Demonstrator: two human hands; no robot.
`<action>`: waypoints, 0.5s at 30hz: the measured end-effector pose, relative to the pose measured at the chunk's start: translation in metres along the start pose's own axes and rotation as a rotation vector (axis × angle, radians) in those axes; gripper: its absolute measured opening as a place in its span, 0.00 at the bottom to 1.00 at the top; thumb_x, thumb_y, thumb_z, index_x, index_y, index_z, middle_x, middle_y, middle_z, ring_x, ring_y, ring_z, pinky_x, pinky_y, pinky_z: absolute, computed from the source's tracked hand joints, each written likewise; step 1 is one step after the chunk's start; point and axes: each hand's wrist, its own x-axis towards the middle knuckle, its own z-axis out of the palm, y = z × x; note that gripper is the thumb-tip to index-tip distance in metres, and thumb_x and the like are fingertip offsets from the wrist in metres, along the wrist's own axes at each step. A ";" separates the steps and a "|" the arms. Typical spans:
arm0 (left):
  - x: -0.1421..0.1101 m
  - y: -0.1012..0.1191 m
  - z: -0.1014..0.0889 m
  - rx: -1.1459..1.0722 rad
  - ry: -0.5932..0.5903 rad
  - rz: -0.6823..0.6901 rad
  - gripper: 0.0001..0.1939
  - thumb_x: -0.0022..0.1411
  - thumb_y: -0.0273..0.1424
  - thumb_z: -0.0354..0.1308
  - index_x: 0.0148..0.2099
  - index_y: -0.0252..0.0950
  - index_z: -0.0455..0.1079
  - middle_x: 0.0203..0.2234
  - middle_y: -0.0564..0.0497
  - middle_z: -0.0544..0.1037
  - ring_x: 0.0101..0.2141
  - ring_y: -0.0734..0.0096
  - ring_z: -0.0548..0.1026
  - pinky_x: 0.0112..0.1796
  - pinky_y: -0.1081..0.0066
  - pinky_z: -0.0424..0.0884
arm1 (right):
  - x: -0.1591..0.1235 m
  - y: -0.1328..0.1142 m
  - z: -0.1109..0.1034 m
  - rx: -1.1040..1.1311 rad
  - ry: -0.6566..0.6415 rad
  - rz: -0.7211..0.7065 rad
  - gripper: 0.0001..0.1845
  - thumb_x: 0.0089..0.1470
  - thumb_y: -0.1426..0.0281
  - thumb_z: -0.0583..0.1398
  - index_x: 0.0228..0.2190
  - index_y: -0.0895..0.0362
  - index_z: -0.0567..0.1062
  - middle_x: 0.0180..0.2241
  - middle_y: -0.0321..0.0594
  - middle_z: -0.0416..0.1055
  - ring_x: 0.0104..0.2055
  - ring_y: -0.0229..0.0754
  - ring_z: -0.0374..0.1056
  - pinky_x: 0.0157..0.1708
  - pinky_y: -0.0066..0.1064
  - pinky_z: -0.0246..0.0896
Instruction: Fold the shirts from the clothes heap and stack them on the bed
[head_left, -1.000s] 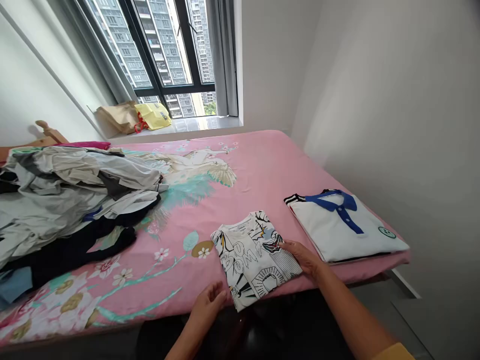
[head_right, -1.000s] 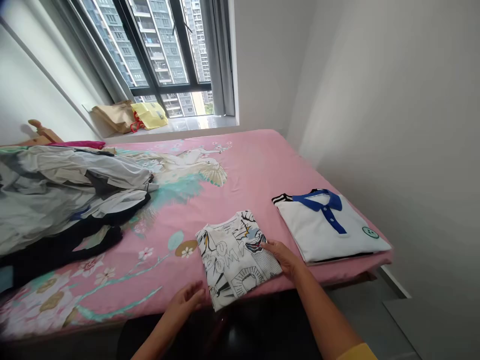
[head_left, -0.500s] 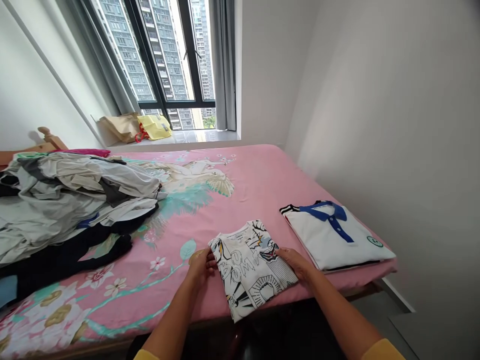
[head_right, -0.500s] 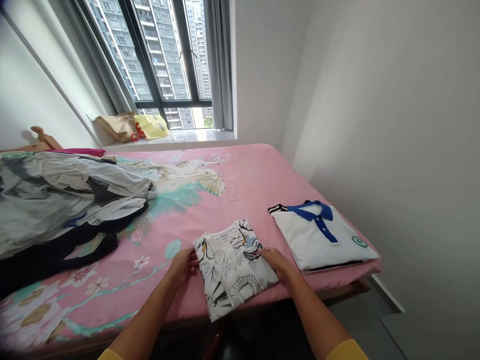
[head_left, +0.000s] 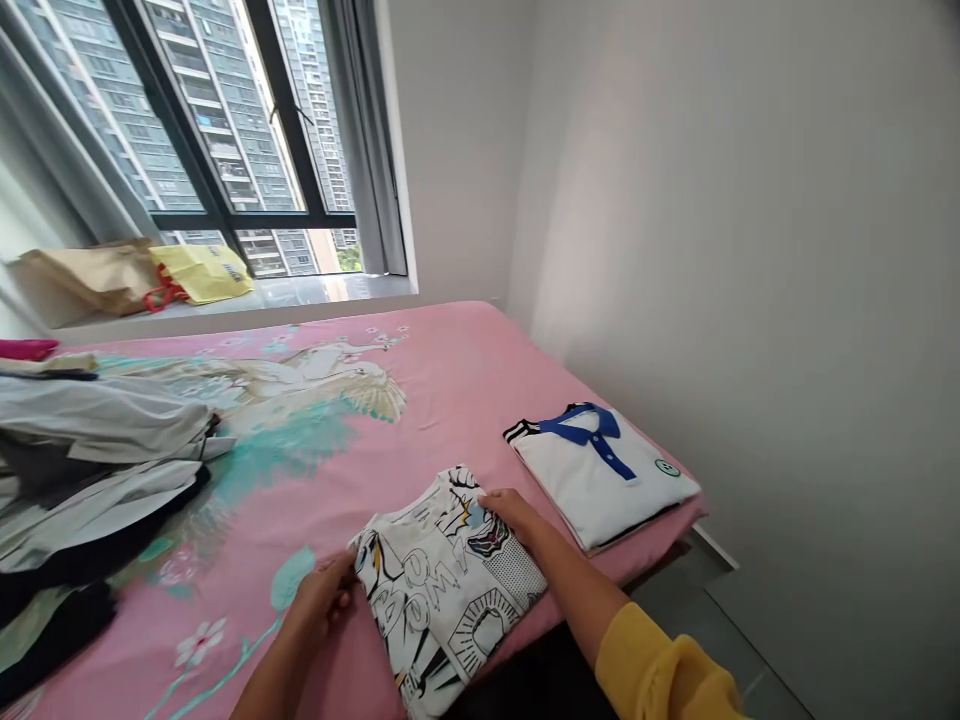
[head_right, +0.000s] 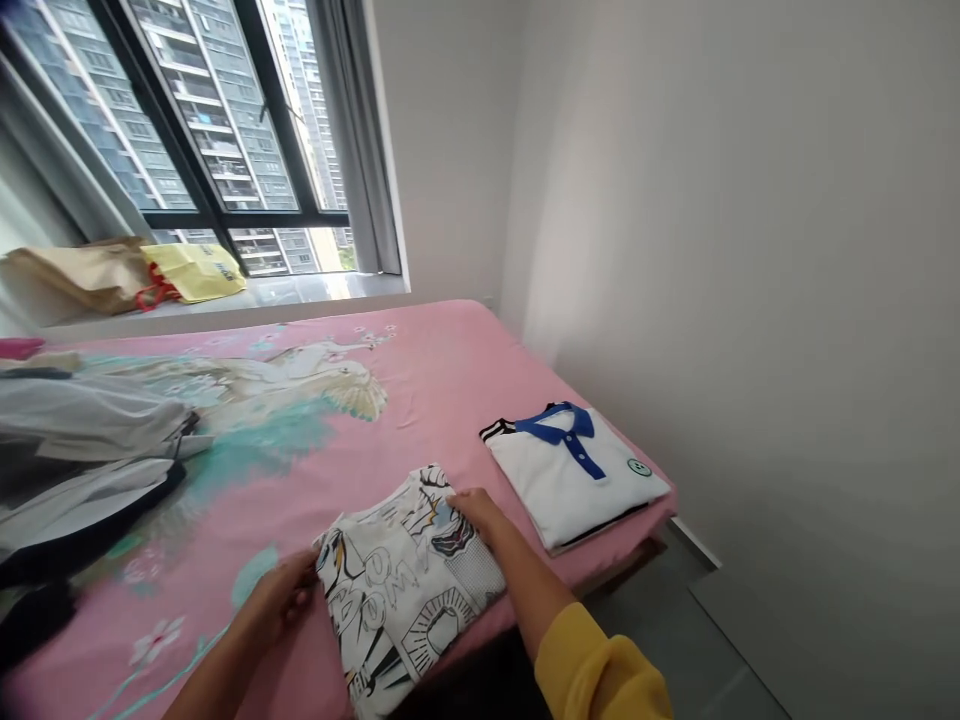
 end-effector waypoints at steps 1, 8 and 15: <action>0.001 0.000 -0.001 -0.012 0.010 0.039 0.18 0.42 0.42 0.63 0.31 0.35 0.64 0.17 0.58 0.67 0.12 0.83 0.61 0.12 0.82 0.46 | 0.002 0.001 -0.001 0.006 0.011 -0.003 0.11 0.44 0.66 0.62 0.29 0.61 0.74 0.26 0.40 0.76 0.30 0.43 0.73 0.31 0.32 0.67; 0.002 0.006 -0.002 -0.261 -0.027 -0.006 0.08 0.46 0.25 0.59 0.29 0.35 0.61 0.16 0.59 0.64 0.12 0.84 0.61 0.12 0.83 0.49 | -0.006 0.005 -0.002 0.046 -0.017 0.014 0.10 0.43 0.67 0.63 0.29 0.62 0.74 0.24 0.39 0.75 0.26 0.41 0.72 0.29 0.30 0.67; -0.019 -0.002 -0.007 -0.269 0.035 0.064 0.10 0.51 0.32 0.59 0.33 0.35 0.63 0.22 0.56 0.69 0.18 0.83 0.67 0.17 0.83 0.58 | -0.011 0.008 -0.003 0.058 -0.058 0.043 0.11 0.45 0.68 0.63 0.32 0.61 0.74 0.25 0.40 0.76 0.28 0.41 0.73 0.30 0.30 0.69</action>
